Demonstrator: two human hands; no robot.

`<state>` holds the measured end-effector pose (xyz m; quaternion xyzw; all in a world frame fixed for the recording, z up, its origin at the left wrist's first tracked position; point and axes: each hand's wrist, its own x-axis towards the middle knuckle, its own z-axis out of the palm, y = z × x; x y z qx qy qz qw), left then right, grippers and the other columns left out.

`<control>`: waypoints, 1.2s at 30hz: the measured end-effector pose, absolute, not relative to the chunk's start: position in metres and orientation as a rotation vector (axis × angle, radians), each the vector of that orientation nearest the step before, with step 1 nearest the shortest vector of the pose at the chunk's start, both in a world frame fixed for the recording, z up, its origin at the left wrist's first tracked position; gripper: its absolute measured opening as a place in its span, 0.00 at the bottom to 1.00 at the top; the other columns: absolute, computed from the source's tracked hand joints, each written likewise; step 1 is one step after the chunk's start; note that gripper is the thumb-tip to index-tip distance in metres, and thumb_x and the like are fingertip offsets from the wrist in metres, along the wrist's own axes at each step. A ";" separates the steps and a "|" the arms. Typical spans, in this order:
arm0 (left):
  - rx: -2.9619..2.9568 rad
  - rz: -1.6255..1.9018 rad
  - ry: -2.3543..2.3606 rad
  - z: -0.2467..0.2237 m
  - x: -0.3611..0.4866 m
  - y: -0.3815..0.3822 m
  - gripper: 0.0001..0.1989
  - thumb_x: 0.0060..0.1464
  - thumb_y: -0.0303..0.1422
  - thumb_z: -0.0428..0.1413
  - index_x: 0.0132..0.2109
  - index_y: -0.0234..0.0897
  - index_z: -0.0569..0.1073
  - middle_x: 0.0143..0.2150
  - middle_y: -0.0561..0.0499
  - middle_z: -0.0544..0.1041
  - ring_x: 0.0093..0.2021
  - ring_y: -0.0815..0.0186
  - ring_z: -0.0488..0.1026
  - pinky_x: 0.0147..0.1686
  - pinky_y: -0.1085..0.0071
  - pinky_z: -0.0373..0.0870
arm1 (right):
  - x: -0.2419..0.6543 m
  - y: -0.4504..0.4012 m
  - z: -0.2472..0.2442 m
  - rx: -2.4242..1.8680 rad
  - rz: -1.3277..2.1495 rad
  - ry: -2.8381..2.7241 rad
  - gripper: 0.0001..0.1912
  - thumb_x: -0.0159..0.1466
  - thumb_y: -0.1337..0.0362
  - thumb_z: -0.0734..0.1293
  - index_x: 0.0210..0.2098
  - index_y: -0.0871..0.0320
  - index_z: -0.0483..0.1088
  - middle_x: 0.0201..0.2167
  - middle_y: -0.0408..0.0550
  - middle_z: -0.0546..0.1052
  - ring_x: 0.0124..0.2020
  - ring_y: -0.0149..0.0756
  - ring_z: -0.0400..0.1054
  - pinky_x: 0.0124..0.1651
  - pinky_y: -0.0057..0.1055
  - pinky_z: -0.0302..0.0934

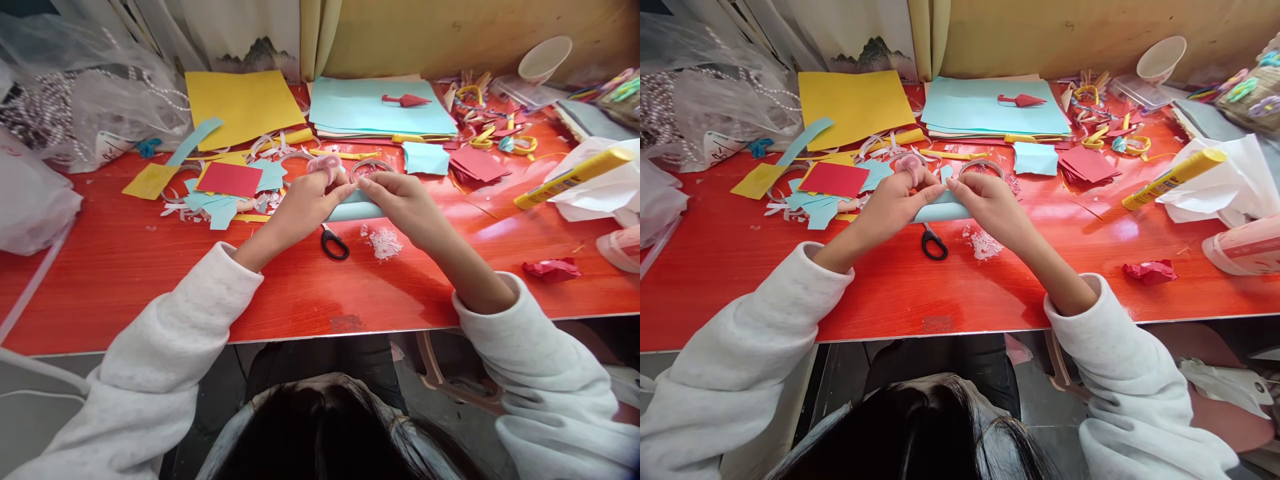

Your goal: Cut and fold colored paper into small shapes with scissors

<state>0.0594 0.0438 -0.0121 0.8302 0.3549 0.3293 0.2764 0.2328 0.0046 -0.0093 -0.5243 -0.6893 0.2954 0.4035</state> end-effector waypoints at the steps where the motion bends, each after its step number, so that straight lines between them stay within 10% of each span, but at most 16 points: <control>1: 2.234 0.885 0.948 -0.012 0.059 0.044 0.14 0.63 0.40 0.48 0.32 0.38 0.69 0.29 0.53 0.72 0.32 0.69 0.70 0.33 0.70 0.68 | 0.233 0.004 -0.009 -1.323 0.750 -1.747 0.26 0.62 0.40 0.61 0.22 0.57 0.61 0.20 0.41 0.55 0.24 0.29 0.49 0.25 0.30 0.44; 17: 2.181 0.859 0.867 -0.018 0.058 0.050 0.07 0.59 0.35 0.53 0.34 0.38 0.71 0.31 0.53 0.74 0.38 0.68 0.72 0.37 0.71 0.70 | 0.235 0.004 -0.008 -1.347 0.722 -1.785 0.22 0.62 0.45 0.64 0.24 0.56 0.67 0.21 0.41 0.58 0.24 0.29 0.49 0.27 0.32 0.45; 36: 2.147 0.824 0.881 -0.020 0.061 0.049 0.21 0.59 0.47 0.51 0.25 0.37 0.64 0.25 0.54 0.66 0.32 0.68 0.68 0.34 0.67 0.69 | 0.236 0.006 -0.013 -1.390 0.612 -1.813 0.16 0.64 0.55 0.65 0.25 0.58 0.66 0.22 0.42 0.64 0.26 0.29 0.54 0.29 0.31 0.48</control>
